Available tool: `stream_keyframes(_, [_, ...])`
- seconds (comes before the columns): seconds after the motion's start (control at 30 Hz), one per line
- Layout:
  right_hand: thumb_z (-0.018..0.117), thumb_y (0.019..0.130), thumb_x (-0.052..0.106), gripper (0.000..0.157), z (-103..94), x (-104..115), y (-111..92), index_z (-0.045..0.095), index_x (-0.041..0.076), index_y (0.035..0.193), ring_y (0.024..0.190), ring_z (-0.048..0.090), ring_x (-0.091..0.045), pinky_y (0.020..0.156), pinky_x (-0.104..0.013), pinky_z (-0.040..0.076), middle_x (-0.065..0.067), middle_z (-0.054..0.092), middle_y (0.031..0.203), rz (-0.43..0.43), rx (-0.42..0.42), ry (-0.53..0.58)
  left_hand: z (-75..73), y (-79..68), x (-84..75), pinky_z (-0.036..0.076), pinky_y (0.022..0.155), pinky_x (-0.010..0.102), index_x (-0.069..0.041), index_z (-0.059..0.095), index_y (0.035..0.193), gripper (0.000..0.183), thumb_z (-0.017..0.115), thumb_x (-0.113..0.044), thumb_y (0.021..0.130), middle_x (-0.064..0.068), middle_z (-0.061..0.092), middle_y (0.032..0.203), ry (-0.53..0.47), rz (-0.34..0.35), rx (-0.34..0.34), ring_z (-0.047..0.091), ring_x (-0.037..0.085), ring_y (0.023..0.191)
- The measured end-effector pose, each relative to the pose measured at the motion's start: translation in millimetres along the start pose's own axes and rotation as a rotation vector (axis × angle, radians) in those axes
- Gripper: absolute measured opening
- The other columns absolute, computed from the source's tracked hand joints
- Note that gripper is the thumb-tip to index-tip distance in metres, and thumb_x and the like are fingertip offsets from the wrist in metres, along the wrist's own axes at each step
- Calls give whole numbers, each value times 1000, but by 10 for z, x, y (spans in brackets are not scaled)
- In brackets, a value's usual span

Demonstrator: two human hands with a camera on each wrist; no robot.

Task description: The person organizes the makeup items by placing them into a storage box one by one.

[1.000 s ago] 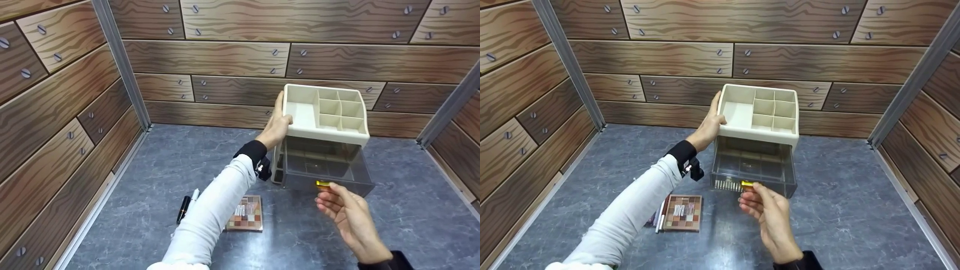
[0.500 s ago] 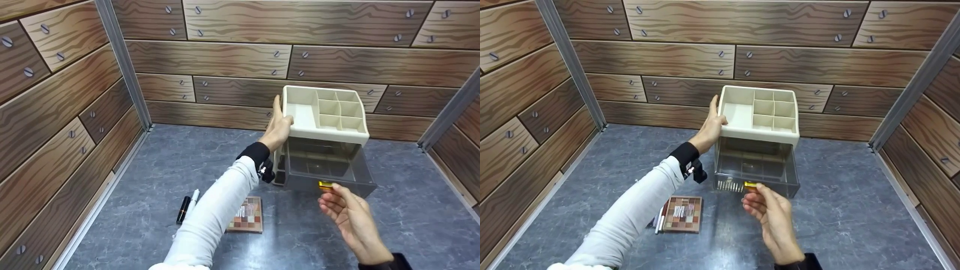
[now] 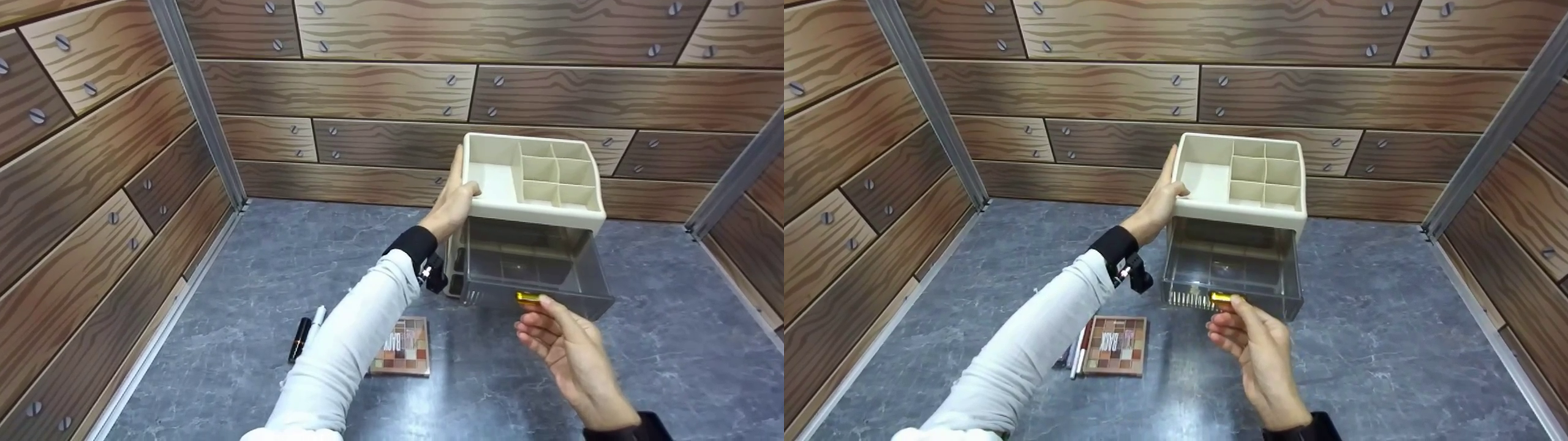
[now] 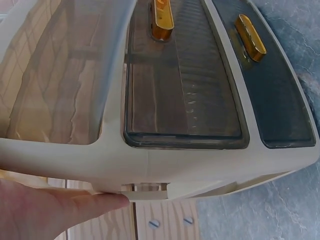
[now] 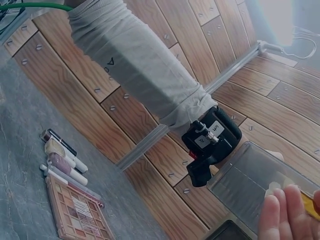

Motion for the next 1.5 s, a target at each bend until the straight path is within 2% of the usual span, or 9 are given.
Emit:
stream_keyframes(0.23, [56, 97, 25, 24, 26, 6, 1, 71, 8, 93, 74, 70, -17, 71, -29, 58, -4, 71, 77, 11, 34, -23, -81, -36, -13, 3, 118, 32, -31, -11, 152, 94, 49, -11, 82, -6, -9, 160, 27, -66, -24, 0, 9, 145])
stream_keyframes(0.37, [55, 97, 26, 25, 11, 11, -4, 71, 7, 95, 75, 70, -18, 71, -29, 58, -4, 71, 78, 10, 44, -23, -106, -63, -31, 4, 118, 33, -31, -11, 152, 90, 51, -20, 88, -5, -7, 160, 68, -83, -16, 1, 11, 145])
stream_keyframes(0.57, [54, 98, 28, 27, -33, -3, -20, 71, 7, 94, 75, 70, -18, 72, -29, 58, -4, 71, 78, 9, 46, -3, -111, -121, -6, 13, 118, 35, -28, 1, 154, 81, 53, -32, 92, -3, 8, 161, 158, -107, -7, 15, 14, 144])
stream_keyframes(0.8, [54, 98, 27, 28, -14, -15, -8, 71, 5, 93, 74, 70, -18, 70, -29, 59, -5, 71, 78, 3, 53, 22, -130, -196, -37, 35, 108, 31, -23, 14, 154, 66, 49, -27, 97, 5, 30, 154, 68, -60, 66, 38, 17, 134])
stream_keyframes(0.97, [54, 98, 27, 28, -16, -27, 19, 72, 6, 92, 72, 70, -18, 69, -29, 59, -5, 71, 75, -9, 53, 32, -254, -321, -20, 41, 104, 35, -24, 14, 153, 67, 50, -36, 98, 13, 30, 151, 63, -70, 118, 37, 23, 136])
stream_keyframes(1.07, [55, 97, 26, 27, -22, -41, 33, 72, 6, 91, 71, 70, -17, 68, -28, 59, -4, 71, 74, -17, 54, 38, -362, -432, 20, 41, 105, 40, -28, 14, 153, 69, 51, -43, 96, 13, 30, 151, 106, -77, 144, 37, 26, 136])
stream_keyframes(1.17, [56, 97, 25, 26, -19, -52, 38, 72, 6, 91, 70, 70, -17, 68, -28, 59, -4, 70, 74, -19, 58, 46, -488, -533, 53, 41, 105, 41, -28, 18, 152, 68, 52, -44, 96, 14, 32, 150, 167, -71, 157, 39, 28, 134])
stream_keyframes(1.37, [54, 98, 24, 26, -18, -49, 28, 72, 6, 91, 70, 70, -17, 68, -28, 59, -4, 71, 74, -27, 73, 54, -754, -743, 59, 45, 99, 35, -20, 40, 143, 56, 54, -44, 95, 7, 47, 142, 389, -73, 179, 48, 22, 126])
stream_keyframes(1.5, [53, 98, 22, 27, -8, -24, 28, 71, 5, 92, 70, 70, -17, 67, -28, 59, -5, 71, 74, -39, 85, 68, -898, -852, 77, 47, 96, 36, -20, 44, 139, 54, 55, -46, 93, 8, 50, 139, 493, -94, 192, 52, 21, 121])
Point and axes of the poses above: each hand's wrist, its own y-axis towards the middle knuckle, its own z-axis out of the palm, x = y × z, the point moved 7 cm from there along y, towards the middle knuckle
